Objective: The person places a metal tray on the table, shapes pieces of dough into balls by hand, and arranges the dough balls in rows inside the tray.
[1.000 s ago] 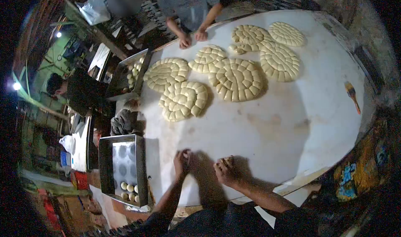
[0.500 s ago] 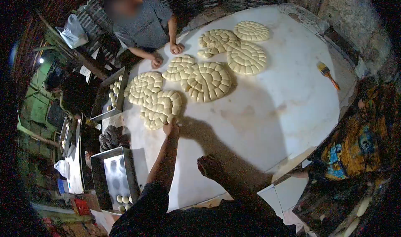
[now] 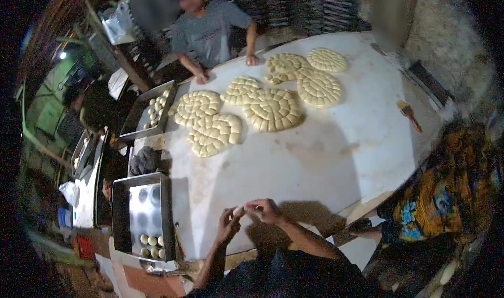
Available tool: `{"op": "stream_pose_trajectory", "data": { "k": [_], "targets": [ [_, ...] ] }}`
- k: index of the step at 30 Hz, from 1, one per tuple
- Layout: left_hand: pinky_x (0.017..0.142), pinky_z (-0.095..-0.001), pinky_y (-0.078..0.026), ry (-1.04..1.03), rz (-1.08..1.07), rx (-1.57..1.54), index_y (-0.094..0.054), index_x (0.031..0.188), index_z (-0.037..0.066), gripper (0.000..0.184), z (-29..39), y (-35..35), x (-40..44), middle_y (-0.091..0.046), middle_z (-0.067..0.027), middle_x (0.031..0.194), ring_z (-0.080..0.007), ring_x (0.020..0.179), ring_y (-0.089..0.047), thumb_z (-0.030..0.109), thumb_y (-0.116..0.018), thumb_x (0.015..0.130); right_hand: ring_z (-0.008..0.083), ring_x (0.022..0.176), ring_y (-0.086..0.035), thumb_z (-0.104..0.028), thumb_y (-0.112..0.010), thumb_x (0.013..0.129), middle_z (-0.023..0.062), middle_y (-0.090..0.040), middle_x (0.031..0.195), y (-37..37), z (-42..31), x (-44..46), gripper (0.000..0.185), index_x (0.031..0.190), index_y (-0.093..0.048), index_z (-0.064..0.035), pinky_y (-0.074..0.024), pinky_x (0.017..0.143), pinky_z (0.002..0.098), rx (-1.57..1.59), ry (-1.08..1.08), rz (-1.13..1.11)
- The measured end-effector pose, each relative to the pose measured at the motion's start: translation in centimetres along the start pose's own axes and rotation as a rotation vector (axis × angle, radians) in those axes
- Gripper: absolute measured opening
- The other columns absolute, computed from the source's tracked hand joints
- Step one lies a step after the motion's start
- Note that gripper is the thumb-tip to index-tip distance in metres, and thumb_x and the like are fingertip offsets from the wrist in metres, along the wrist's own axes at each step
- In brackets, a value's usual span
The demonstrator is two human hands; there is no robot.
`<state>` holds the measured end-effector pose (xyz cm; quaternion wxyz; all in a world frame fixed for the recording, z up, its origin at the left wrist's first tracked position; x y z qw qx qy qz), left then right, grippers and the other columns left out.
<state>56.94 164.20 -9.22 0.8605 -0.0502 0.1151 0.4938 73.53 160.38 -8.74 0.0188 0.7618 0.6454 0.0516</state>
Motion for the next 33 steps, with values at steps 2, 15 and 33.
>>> {"op": "stream_pose_trajectory", "data": {
  "k": [2,15,33],
  "targets": [
    [0.048,-0.0251,-0.045,-0.065,-0.041,0.061,-0.052,0.122,0.000,0.037,1.1,-1.3,-1.0,-0.045,-0.0081,0.099,-0.0130,0.058,-0.053,0.015,-0.061,0.089,0.0117,0.072,-0.062,-0.021,-0.067,0.085,0.0107,-0.069,0.085,-0.2,-2.4,-1.1,0.023,0.097,-0.068,-0.0013,-0.0493,0.065,0.0265,-0.157,0.015,-0.001],
    [0.041,-0.0239,-0.039,-0.117,-0.352,0.119,-0.052,0.111,0.000,0.033,8.5,-9.7,-1.1,-0.060,-0.0073,0.078,-0.0090,0.048,-0.050,0.030,-0.049,0.097,0.0154,0.079,-0.064,-0.020,-0.062,0.090,0.0104,-0.067,0.086,7.0,-10.1,-5.1,0.020,0.095,-0.063,-0.0013,-0.0495,0.070,0.0318,-0.118,0.101,0.185],
    [0.055,-0.0316,-0.044,-0.426,-0.529,0.475,-0.057,0.093,-0.002,0.018,7.2,-13.2,-3.1,-0.053,-0.0095,0.073,-0.0126,0.065,-0.054,-0.003,-0.044,0.080,0.0352,0.075,-0.058,-0.017,-0.053,0.094,0.0181,-0.055,0.077,5.1,-7.0,-11.0,0.018,0.090,-0.058,-0.0011,-0.0443,0.064,0.0417,-0.545,0.223,0.436]
  ]
}}
Point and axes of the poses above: each hand's wrist, its own x-axis towards the middle knuckle, its own y-axis out of the back of the hand, z = x × y, the point moved 8 cm from there along x, towards the middle knuckle
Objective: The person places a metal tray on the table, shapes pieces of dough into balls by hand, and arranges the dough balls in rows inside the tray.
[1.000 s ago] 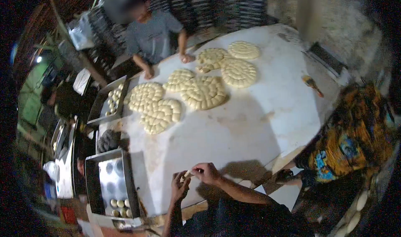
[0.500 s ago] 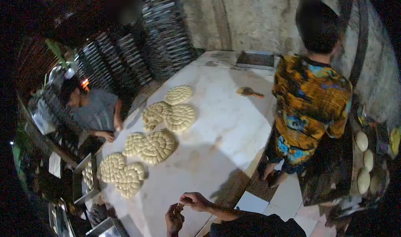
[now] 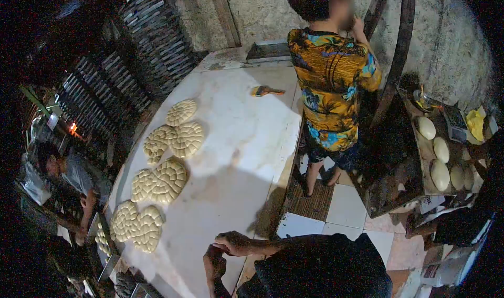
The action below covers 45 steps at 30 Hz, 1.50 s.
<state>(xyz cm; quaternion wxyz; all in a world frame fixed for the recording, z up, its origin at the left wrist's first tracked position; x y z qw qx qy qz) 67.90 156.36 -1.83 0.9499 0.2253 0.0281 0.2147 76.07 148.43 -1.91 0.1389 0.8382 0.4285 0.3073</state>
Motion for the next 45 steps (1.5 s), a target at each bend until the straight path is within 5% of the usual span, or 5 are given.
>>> {"op": "stream_pose_trajectory", "data": {
  "k": [8,13,19,22,45],
  "targets": [
    [0.055,-0.0409,-0.045,0.274,0.127,-0.524,-0.054,0.097,-0.001,0.014,-2.4,7.9,-2.8,-0.055,-0.0119,0.084,-0.0229,0.058,-0.051,0.010,-0.049,0.090,0.0357,0.075,-0.063,-0.031,-0.056,0.088,0.0186,-0.064,0.081,-0.1,9.2,-1.2,0.028,0.091,-0.063,-0.0045,-0.0501,0.067,0.0444,-0.309,-0.349,-0.036],
    [0.060,-0.0416,-0.050,-0.026,0.326,1.197,-0.044,0.128,0.002,0.053,-20.8,13.9,-7.2,-0.052,-0.0218,0.120,-0.0343,0.070,-0.058,0.035,-0.055,0.089,0.0327,0.054,-0.060,-0.034,-0.066,0.081,0.0186,-0.057,0.057,2.1,1.6,-1.9,0.037,0.067,-0.059,-0.0002,-0.0475,0.055,0.0436,-0.294,-0.260,-0.142],
    [0.089,-0.0409,-0.047,0.133,0.003,0.579,-0.062,0.113,0.003,0.043,-10.9,8.3,-15.0,-0.060,-0.0208,0.118,-0.0336,0.107,-0.059,0.039,-0.053,0.092,0.0319,0.058,-0.061,-0.033,-0.073,0.073,0.0145,-0.060,0.061,-7.4,-7.1,-5.8,0.032,0.065,-0.061,-0.0042,-0.0482,0.057,0.0419,-0.195,-0.132,-0.319],
    [0.060,-0.0331,-0.047,0.354,-0.108,-0.215,-0.062,0.104,0.002,0.046,-9.0,4.0,-20.3,-0.067,-0.0125,0.081,-0.0185,0.066,-0.060,0.044,-0.049,0.094,0.0303,0.060,-0.062,-0.029,-0.071,0.072,0.0126,-0.062,0.064,-13.4,-10.3,-9.6,0.024,0.071,-0.065,-0.0061,-0.0485,0.059,0.0406,-0.161,0.021,-0.367],
    [0.053,-0.0290,-0.039,0.130,0.282,-0.302,-0.053,0.082,0.000,0.026,-1.8,10.7,-21.3,-0.048,-0.0073,0.072,-0.0192,0.058,-0.050,0.022,-0.049,0.095,0.0343,0.062,-0.057,-0.014,-0.058,0.083,0.0164,-0.055,0.075,-13.6,-8.5,-2.0,0.010,0.080,-0.054,-0.0052,-0.0459,0.054,0.0410,-0.128,0.179,-0.220]
  ]
}}
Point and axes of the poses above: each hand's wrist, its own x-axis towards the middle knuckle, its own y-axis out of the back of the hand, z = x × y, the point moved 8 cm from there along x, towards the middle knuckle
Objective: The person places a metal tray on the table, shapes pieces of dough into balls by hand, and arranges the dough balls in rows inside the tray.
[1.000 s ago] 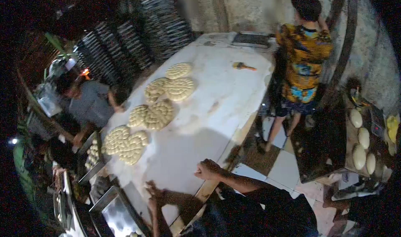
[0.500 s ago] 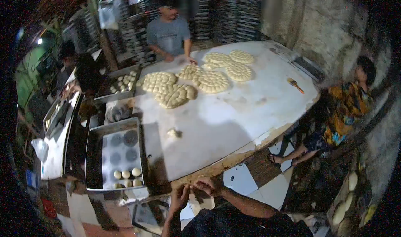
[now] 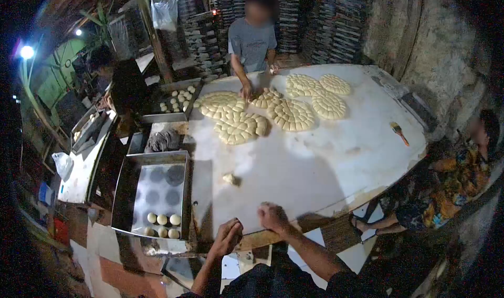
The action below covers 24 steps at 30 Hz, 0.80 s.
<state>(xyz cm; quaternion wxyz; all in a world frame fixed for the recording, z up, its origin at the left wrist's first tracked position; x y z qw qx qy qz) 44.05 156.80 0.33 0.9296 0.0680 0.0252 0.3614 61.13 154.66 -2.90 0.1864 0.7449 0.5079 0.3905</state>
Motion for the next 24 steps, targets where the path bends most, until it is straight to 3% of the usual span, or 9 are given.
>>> {"op": "stream_pose_trajectory", "data": {
  "k": [3,4,5,7,10,13,17,19,24],
  "targets": [
    [0.060,-0.0351,-0.041,-0.128,0.214,0.260,-0.055,0.077,-0.001,0.029,1.1,2.0,3.6,-0.049,-0.0140,0.070,-0.0272,0.063,-0.050,0.020,-0.044,0.095,0.0233,0.057,-0.054,-0.010,-0.061,0.081,0.0128,-0.052,0.082,4.4,3.7,2.8,0.017,0.092,-0.049,-0.0042,-0.0446,0.055,0.0362,0.357,-0.279,0.159],
    [0.064,-0.0378,-0.042,-0.063,0.331,0.379,-0.059,0.077,-0.001,0.031,1.8,2.3,4.5,-0.049,-0.0155,0.072,-0.0305,0.069,-0.051,0.020,-0.044,0.095,0.0185,0.054,-0.049,-0.007,-0.063,0.081,0.0110,-0.049,0.086,5.5,5.0,2.9,0.026,0.101,-0.046,-0.0024,-0.0428,0.055,0.0330,0.281,-0.209,0.300],
    [0.066,-0.0409,-0.043,-0.092,0.362,0.557,-0.063,0.081,0.001,0.030,-0.5,2.6,5.1,-0.052,-0.0174,0.075,-0.0345,0.071,-0.052,0.021,-0.046,0.095,0.0216,0.057,-0.050,-0.013,-0.061,0.083,0.0107,-0.049,0.080,5.2,7.1,2.2,0.021,0.098,-0.050,-0.0022,-0.0431,0.057,0.0354,0.204,-0.216,0.302],
    [0.071,-0.0409,-0.044,0.240,0.261,0.748,-0.067,0.088,0.006,0.020,-10.1,3.2,4.0,-0.058,-0.0163,0.086,-0.0343,0.080,-0.053,0.020,-0.053,0.089,0.0223,0.059,-0.051,-0.015,-0.063,0.084,0.0074,-0.050,0.073,1.7,11.8,-0.7,0.018,0.081,-0.050,-0.0040,-0.0414,0.058,0.0358,0.167,-0.106,0.122],
    [0.079,-0.0477,-0.041,-0.325,0.233,0.942,-0.065,0.101,0.012,0.027,-13.7,4.7,0.0,-0.059,-0.0115,0.098,-0.0334,0.097,-0.049,0.015,-0.058,0.076,0.0270,0.073,-0.052,-0.018,-0.064,0.082,0.0093,-0.051,0.078,4.1,12.0,-3.3,0.018,0.077,-0.052,-0.0054,-0.0417,0.069,0.0424,-0.234,0.247,-0.159],
    [0.081,-0.0554,-0.038,-0.254,0.094,1.274,-0.061,0.105,0.012,0.032,-17.4,9.6,1.4,-0.055,-0.0107,0.099,-0.0334,0.102,-0.047,0.014,-0.058,0.074,0.0302,0.083,-0.051,-0.030,-0.067,0.077,0.0104,-0.053,0.084,5.5,12.4,-1.5,0.026,0.079,-0.056,-0.0062,-0.0422,0.070,0.0469,-0.311,0.438,-0.159],
    [0.080,-0.0458,-0.041,0.100,0.465,0.611,-0.059,0.095,0.007,0.027,-9.0,7.8,10.9,-0.056,-0.0151,0.100,-0.0347,0.095,-0.049,0.014,-0.067,0.071,0.0279,0.084,-0.053,-0.032,-0.065,0.074,0.0074,-0.056,0.083,5.8,6.7,7.5,0.025,0.078,-0.057,-0.0086,-0.0462,0.059,0.0454,-0.336,0.281,-0.154],
    [0.080,-0.0432,-0.041,-0.041,0.557,0.830,-0.058,0.096,0.005,0.030,-9.4,4.8,12.5,-0.055,-0.0163,0.096,-0.0361,0.092,-0.049,0.009,-0.068,0.068,0.0275,0.082,-0.056,-0.031,-0.063,0.076,0.0085,-0.058,0.083,3.8,5.2,7.6,0.024,0.078,-0.058,-0.0077,-0.0489,0.059,0.0431,-0.316,0.264,-0.277],
    [0.090,-0.0481,-0.040,-0.088,0.185,0.897,-0.060,0.101,0.007,0.027,-8.3,0.9,6.3,-0.058,-0.0147,0.098,-0.0360,0.096,-0.052,0.010,-0.063,0.074,0.0257,0.081,-0.059,-0.026,-0.059,0.075,0.0094,-0.059,0.085,2.5,8.7,1.4,0.020,0.081,-0.059,-0.0071,-0.0532,0.058,0.0418,-0.219,0.517,-0.293]
  ]
}}
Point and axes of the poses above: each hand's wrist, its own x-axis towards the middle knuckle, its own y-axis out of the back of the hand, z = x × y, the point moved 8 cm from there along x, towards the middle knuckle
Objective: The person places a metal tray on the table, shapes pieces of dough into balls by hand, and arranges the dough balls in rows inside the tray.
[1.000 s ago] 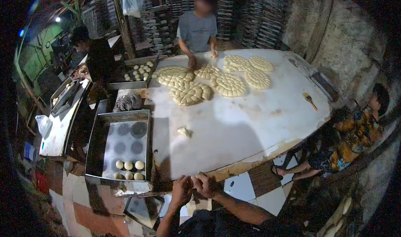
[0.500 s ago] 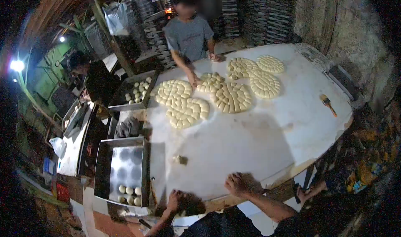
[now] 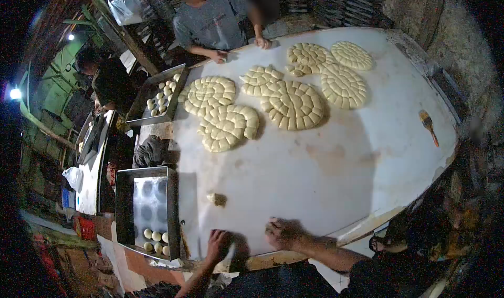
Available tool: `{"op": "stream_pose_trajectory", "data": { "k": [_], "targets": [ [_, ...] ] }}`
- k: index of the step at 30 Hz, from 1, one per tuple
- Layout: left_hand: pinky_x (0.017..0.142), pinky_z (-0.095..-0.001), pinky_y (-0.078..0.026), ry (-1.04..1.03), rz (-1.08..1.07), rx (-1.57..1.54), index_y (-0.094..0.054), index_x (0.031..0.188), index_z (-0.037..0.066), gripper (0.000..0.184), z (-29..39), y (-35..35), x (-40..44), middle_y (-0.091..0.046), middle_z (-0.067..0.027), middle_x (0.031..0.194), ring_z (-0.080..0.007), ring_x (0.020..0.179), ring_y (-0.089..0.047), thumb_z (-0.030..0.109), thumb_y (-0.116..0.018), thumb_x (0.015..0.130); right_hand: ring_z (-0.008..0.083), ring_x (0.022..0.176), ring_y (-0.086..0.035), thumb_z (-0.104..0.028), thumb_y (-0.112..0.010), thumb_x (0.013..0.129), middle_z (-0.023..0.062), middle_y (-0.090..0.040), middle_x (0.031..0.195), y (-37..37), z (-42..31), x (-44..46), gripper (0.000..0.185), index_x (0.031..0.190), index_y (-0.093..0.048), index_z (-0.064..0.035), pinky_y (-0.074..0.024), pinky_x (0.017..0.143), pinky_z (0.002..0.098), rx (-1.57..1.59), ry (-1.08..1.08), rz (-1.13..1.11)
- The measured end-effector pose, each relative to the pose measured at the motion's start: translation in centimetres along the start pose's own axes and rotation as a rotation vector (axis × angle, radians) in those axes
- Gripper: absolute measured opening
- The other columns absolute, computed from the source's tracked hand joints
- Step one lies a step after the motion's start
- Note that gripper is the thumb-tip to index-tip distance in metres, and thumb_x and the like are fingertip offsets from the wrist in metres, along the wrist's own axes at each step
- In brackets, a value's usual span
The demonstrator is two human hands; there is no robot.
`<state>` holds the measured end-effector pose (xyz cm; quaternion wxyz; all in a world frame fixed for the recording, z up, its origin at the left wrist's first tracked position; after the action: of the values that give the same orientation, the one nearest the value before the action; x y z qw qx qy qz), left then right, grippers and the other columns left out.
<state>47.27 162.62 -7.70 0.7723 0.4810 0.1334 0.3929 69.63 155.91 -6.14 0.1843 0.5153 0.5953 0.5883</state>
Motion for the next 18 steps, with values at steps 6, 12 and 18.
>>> {"op": "stream_pose_trajectory", "data": {
  "k": [6,12,18],
  "targets": [
    [0.091,-0.0428,-0.041,0.133,0.364,0.060,-0.063,0.097,0.006,0.017,-13.0,-0.2,3.5,-0.061,-0.0152,0.097,-0.0322,0.095,-0.055,0.010,-0.053,0.084,0.0273,0.074,-0.061,-0.020,-0.062,0.070,0.0098,-0.059,0.076,5.5,6.6,6.9,0.015,0.073,-0.055,-0.0067,-0.0499,0.053,0.0433,-0.189,-0.262,0.167],
    [0.080,-0.0437,-0.044,0.101,0.156,-0.021,-0.062,0.091,0.007,0.022,-2.6,0.3,1.9,-0.059,-0.0126,0.093,-0.0352,0.093,-0.052,0.013,-0.067,0.070,0.0291,0.075,-0.062,-0.021,-0.063,0.071,0.0107,-0.061,0.079,-1.9,2.7,2.8,0.016,0.075,-0.056,-0.0070,-0.0525,0.059,0.0455,-0.080,-0.114,0.130],
    [0.084,-0.0406,-0.041,0.173,0.221,0.068,-0.062,0.098,0.007,0.019,-10.7,4.6,1.5,-0.062,-0.0093,0.093,-0.0278,0.095,-0.055,0.008,-0.057,0.080,0.0324,0.088,-0.056,-0.006,-0.058,0.074,0.0150,-0.058,0.086,0.3,10.1,4.8,0.008,0.081,-0.055,-0.0046,-0.0436,0.079,0.0442,-0.099,-0.397,0.096]
  ]
}}
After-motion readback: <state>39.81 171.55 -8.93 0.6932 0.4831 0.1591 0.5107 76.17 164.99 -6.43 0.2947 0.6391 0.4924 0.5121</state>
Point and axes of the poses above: each hand's wrist, its own x-axis towards the middle knuckle, its own y-axis out of the back of the hand, z = x × y, the point moved 8 cm from there along x, towards the middle knuckle
